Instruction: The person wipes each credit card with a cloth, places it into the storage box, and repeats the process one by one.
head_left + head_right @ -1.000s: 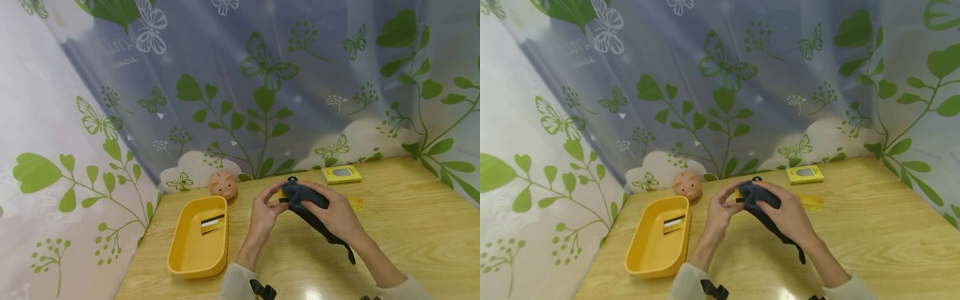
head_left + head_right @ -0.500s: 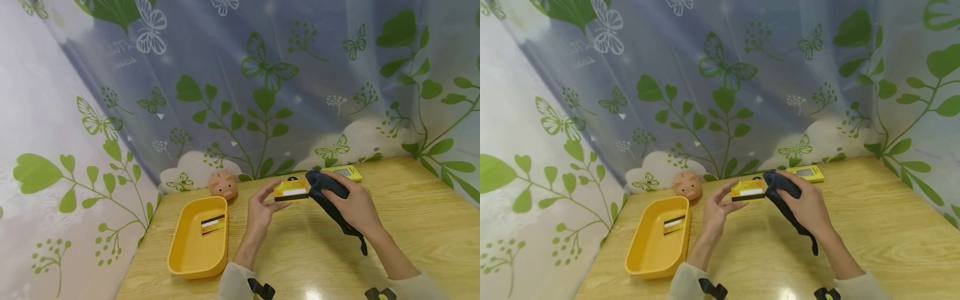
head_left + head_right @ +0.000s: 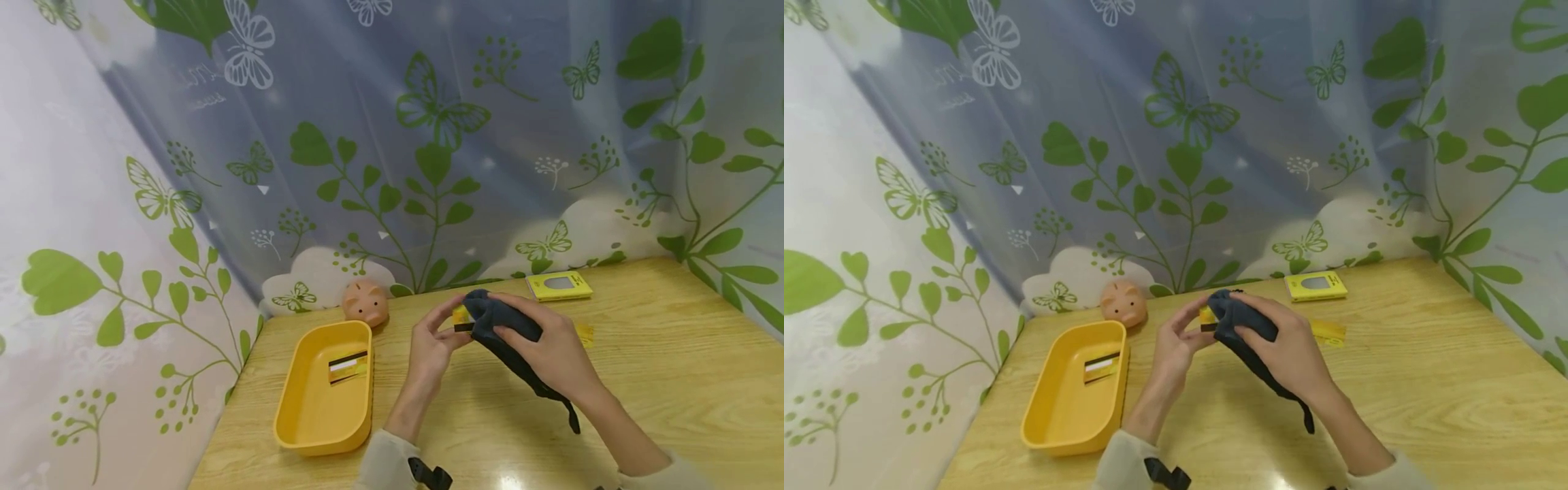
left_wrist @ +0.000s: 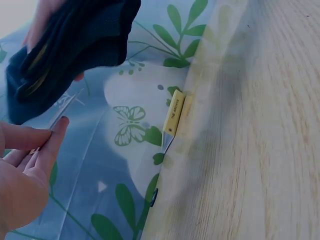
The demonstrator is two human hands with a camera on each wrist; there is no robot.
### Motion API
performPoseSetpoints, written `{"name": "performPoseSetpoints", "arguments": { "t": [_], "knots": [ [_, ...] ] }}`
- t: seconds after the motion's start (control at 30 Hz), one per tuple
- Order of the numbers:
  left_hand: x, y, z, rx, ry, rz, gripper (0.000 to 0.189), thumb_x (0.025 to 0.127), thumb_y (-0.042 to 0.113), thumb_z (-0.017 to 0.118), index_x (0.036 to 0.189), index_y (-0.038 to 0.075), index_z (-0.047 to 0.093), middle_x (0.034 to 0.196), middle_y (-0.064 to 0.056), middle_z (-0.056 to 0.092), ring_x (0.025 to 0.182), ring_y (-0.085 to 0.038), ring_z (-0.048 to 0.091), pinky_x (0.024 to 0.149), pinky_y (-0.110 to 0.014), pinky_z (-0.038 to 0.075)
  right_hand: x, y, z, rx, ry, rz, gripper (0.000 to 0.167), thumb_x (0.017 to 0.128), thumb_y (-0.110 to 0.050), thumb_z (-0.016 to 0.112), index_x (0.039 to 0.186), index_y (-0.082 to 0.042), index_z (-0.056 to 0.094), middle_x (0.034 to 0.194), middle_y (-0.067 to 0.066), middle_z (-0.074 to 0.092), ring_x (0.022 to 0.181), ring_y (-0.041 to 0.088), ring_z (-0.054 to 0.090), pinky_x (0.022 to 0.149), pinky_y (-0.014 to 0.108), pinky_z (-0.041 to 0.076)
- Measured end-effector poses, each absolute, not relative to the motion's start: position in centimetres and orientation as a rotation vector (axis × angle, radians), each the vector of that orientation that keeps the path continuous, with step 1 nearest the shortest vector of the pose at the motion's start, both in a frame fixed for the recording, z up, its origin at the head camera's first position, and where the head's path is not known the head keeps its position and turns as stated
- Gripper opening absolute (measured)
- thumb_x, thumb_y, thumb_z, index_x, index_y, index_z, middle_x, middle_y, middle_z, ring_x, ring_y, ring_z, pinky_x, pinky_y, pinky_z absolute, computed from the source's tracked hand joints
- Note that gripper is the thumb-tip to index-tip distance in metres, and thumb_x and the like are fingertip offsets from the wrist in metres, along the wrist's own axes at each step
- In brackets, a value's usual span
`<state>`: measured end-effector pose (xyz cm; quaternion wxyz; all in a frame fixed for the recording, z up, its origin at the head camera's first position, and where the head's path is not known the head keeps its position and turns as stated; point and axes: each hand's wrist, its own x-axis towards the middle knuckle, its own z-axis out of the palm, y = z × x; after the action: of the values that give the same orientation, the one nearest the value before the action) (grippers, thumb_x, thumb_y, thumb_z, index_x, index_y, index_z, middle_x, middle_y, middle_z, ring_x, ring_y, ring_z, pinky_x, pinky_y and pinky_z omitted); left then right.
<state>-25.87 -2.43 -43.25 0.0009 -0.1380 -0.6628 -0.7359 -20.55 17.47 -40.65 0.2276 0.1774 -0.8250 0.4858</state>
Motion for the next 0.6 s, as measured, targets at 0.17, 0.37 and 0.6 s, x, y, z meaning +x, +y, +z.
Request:
{"name": "performPoseSetpoints", "arguments": {
  "t": [0.17, 0.37, 0.6],
  "knots": [
    [-25.7, -2.2, -43.2, -0.478, -2.117, -2.263, 0.056, 0.092, -0.014, 0.062, 0.136, 0.02, 0.071, 0.14, -0.004, 0.064, 0.102, -0.026, 0.074, 0.083, -0.03, 0.059, -20.4, 16.1, -41.2, 0.552, -2.309, 1.364, 0.052, 0.096, -0.014, 0.076, 0.144, -0.027, 0.063, 0.139, 0.006, 0.066, 0.12, 0.032, 0.067, 0.088, 0.037, 0.059],
    [-25.7, -2.1, -43.3, -0.504, -2.111, -2.256, 0.061, 0.09, -0.02, 0.057, 0.136, 0.018, 0.071, 0.14, -0.005, 0.065, 0.097, -0.021, 0.072, 0.074, -0.025, 0.053, -20.5, 15.8, -41.7, 0.508, -2.337, 1.345, 0.051, 0.095, -0.013, 0.077, 0.143, -0.023, 0.065, 0.135, 0.009, 0.068, 0.115, 0.034, 0.069, 0.085, 0.046, 0.06],
    [-25.7, -2.3, -43.1, -0.484, -2.1, -2.286, 0.057, 0.09, -0.014, 0.066, 0.134, 0.022, 0.072, 0.137, -0.006, 0.066, 0.097, -0.025, 0.076, 0.081, -0.028, 0.059, -20.8, 16.3, -41.9, 0.453, -2.348, 1.308, 0.05, 0.095, -0.014, 0.078, 0.143, -0.023, 0.065, 0.14, 0.014, 0.065, 0.12, 0.04, 0.066, 0.086, 0.055, 0.059]
  ]
}}
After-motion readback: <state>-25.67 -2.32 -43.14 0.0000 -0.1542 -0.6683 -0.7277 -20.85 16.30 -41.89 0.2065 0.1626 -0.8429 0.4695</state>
